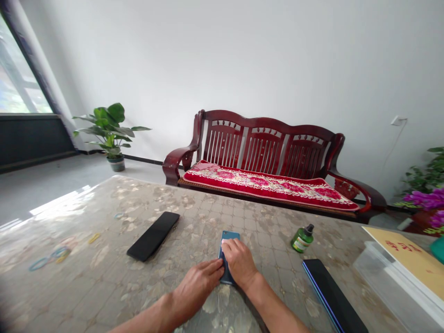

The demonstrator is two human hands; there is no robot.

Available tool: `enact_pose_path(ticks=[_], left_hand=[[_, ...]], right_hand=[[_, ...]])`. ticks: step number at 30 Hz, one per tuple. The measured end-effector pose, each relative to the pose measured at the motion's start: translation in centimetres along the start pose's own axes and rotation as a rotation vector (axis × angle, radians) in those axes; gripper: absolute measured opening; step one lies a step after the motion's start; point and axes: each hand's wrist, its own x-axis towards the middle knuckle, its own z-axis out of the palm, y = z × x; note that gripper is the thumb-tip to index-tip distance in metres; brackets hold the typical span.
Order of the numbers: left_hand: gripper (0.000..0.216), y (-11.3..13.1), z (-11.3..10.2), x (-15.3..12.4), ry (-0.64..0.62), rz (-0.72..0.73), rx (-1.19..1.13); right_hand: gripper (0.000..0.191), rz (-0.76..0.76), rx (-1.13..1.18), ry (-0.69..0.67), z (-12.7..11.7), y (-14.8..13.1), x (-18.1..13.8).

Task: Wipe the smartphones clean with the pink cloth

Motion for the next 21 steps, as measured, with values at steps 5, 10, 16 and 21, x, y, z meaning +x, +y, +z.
enact_pose_path(ticks=[5, 10, 16, 21], left_hand=[[0.02, -0.3, 0.0, -0.2, -0.028, 0.027, -0.014], [0.015, 0.0, -0.5, 0.0, -0.06, 0.004, 0.0], [0.012, 0.2, -0.7, 0.1, -0.053, -0.01, 0.01], [0.012, -0.3, -0.1, -0.2, -0.033, 0.011, 0.011]], right_hand=[[0.02, 0.047, -0.065, 0.023, 0.8, 0.9, 2.5], [0.016, -0.007, -0.009, 0.011, 0.4, -0.3, 0.5], [0.017, -0.053, -0.005, 0.01, -0.1, -0.5, -0.2], [0.02, 0.072, -0.093, 0.004, 0.8, 1.2, 2.5]])
